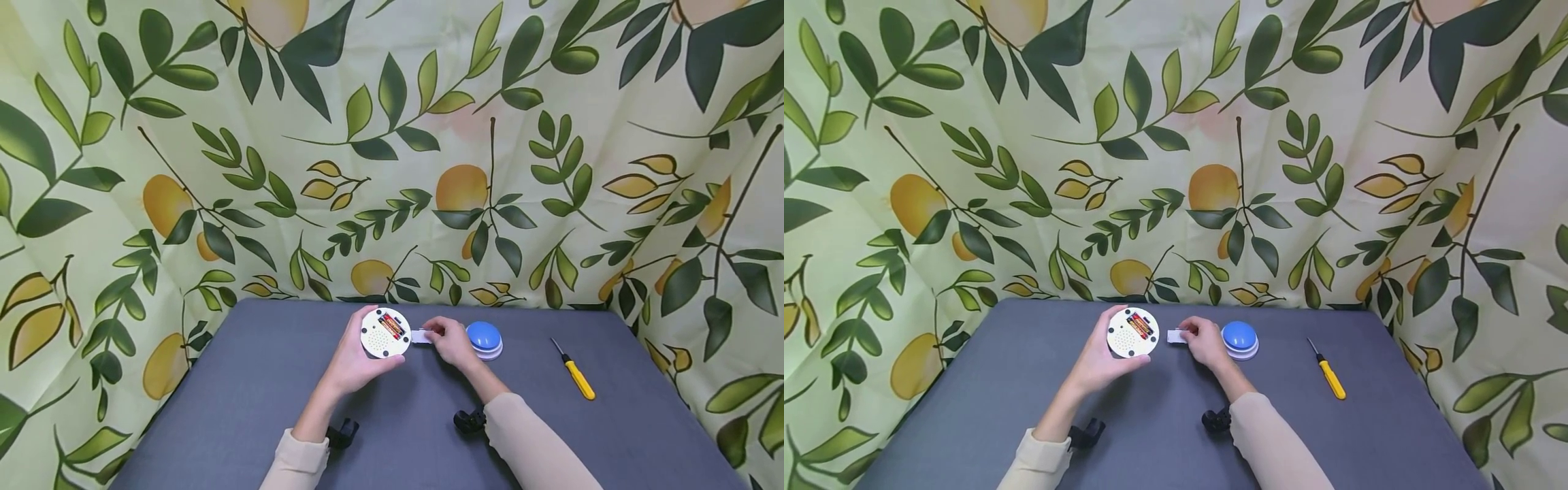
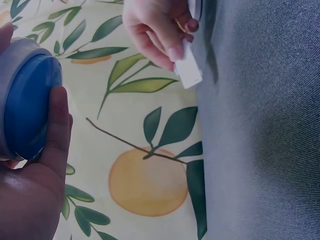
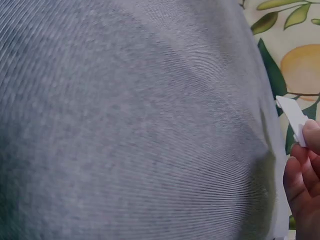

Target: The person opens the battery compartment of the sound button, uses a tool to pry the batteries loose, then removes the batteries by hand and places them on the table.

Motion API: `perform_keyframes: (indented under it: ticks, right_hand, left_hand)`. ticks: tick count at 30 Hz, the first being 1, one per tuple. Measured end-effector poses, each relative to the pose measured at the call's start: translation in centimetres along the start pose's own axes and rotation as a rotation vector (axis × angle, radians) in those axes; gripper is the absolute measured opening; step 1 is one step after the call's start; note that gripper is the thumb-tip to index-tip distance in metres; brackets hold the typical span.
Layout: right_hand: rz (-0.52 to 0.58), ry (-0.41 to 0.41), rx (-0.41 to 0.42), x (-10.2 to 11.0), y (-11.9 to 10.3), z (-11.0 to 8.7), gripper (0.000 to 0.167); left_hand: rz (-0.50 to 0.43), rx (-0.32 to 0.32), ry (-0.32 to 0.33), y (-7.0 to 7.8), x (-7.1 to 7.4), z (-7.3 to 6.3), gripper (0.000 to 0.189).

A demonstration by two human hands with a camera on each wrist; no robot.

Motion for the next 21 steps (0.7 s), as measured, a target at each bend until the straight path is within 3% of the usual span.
perform_keyframes:
  ticks: [9,15,21]
  right_hand:
    - [-0.084,-0.063,-0.008,-0.7,0.4,-0.3,0.008]
    - [-0.168,-0.087,0.049,-1.1,0.3,-0.2,0.007]
    - [-0.173,-0.082,0.039,-0.9,0.2,-0.3,0.007]
  left_hand:
    - [0.008,0.009,-0.030,0.1,-0.5,0.0,0.100]
    - [0.019,0.005,-0.018,0.1,-0.4,-0.1,0.100]
    - [0.034,0.004,-0.024,0.1,-0.4,-0.1,0.100]
Point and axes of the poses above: each hand's wrist, its own z-axis towards the middle knuckle, its own x-axis out of the back of the hand, y = z × x, the point moved 5 cm from there along z, towards the middle knuckle, and after that the axes turned 8 degrees about x, right-handed, at the moved point
